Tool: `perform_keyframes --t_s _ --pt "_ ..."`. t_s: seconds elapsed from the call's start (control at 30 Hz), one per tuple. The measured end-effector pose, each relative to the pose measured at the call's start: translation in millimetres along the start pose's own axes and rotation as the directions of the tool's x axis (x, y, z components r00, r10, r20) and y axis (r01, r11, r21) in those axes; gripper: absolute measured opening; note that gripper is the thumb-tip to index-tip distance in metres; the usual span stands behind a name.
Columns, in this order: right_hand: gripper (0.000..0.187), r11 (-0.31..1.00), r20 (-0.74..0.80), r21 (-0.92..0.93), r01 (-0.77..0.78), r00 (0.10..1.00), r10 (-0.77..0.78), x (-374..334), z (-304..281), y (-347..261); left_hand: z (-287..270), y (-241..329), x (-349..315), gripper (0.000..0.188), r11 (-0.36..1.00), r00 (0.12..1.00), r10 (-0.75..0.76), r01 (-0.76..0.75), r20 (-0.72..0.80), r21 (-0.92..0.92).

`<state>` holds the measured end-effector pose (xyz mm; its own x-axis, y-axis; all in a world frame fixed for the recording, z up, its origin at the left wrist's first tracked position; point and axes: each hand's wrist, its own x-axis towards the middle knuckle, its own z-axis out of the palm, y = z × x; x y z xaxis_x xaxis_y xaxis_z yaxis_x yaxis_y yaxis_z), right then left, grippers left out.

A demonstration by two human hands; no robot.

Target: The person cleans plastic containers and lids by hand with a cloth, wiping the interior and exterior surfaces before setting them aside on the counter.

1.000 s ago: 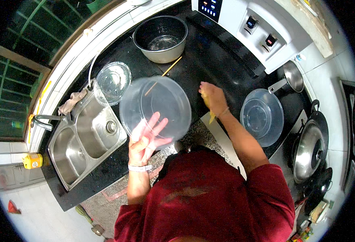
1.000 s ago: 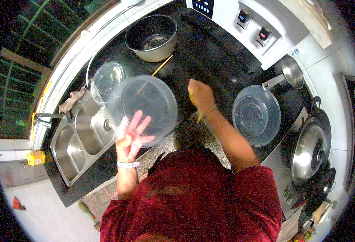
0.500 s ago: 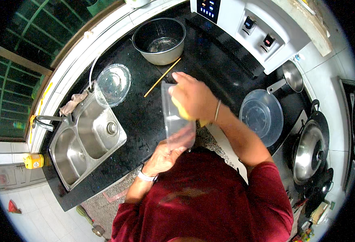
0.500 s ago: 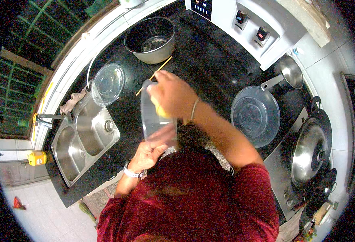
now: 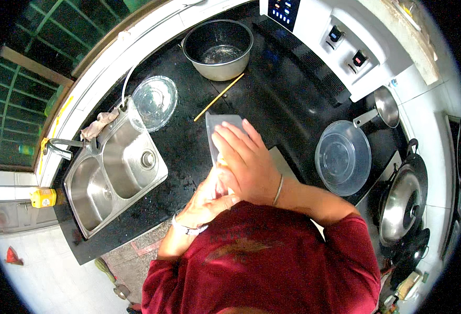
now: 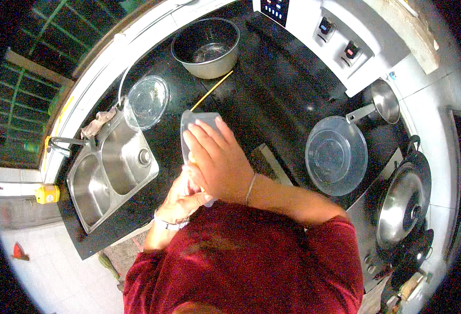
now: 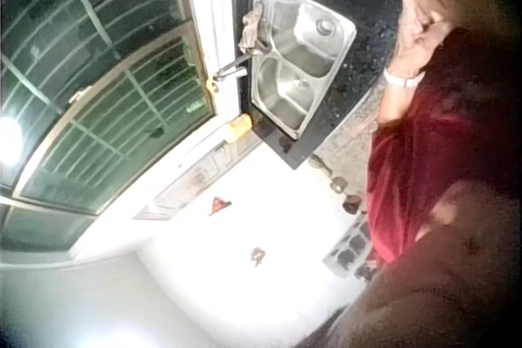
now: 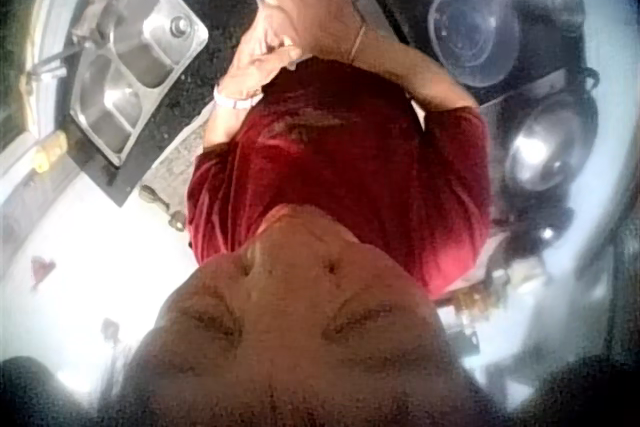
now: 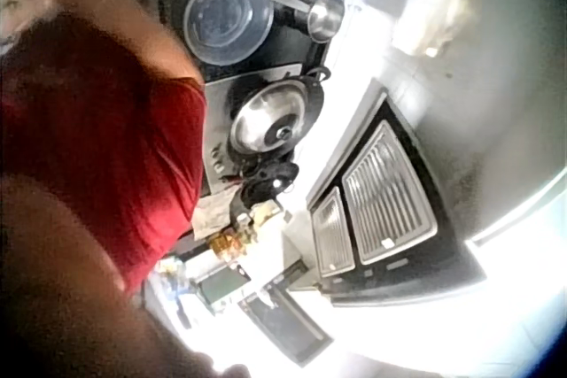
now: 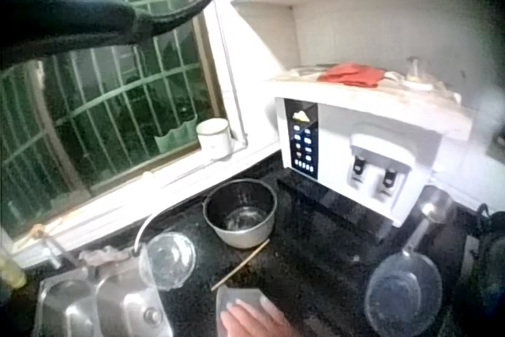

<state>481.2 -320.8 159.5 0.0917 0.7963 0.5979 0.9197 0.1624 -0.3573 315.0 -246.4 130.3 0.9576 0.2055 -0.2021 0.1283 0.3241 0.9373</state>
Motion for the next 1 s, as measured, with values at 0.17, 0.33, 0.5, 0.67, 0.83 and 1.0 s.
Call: perform_keyframes --t_s 0.17,0.33,0.5,0.67,0.83,1.0 --pt "0.022 0.997 0.490 0.052 -0.054 0.871 0.021 44.4 12.2 70.8 10.6 -13.5 4.0 0.090 0.981 0.972 0.142 -0.112 0.187 -0.159" --pt "0.023 0.999 0.228 0.040 0.019 0.973 -0.028 16.1 28.7 55.9 13.7 12.4 16.2 0.084 0.957 0.997 0.068 -0.056 0.031 -0.284" --pt "0.034 0.999 -0.116 -0.037 -0.009 0.993 0.005 27.6 11.8 3.2 -4.7 5.1 12.9 0.051 1.000 0.997 0.030 -0.030 -0.070 0.003" --pt "0.035 0.995 0.629 -0.009 -0.104 0.773 0.086 57.3 0.1 70.1 9.3 9.3 13.6 0.090 1.000 0.966 0.007 -0.006 0.260 -0.004" --pt "0.040 0.997 0.368 0.042 -0.069 0.929 0.049 20.4 17.9 57.1 7.3 10.9 15.7 0.092 0.928 0.999 -0.041 0.036 -0.005 -0.372" --pt "0.045 0.989 0.030 0.062 -0.137 0.990 0.135 24.6 20.5 14.3 -11.6 2.3 12.0 0.068 0.992 0.999 0.017 -0.020 0.028 0.124"
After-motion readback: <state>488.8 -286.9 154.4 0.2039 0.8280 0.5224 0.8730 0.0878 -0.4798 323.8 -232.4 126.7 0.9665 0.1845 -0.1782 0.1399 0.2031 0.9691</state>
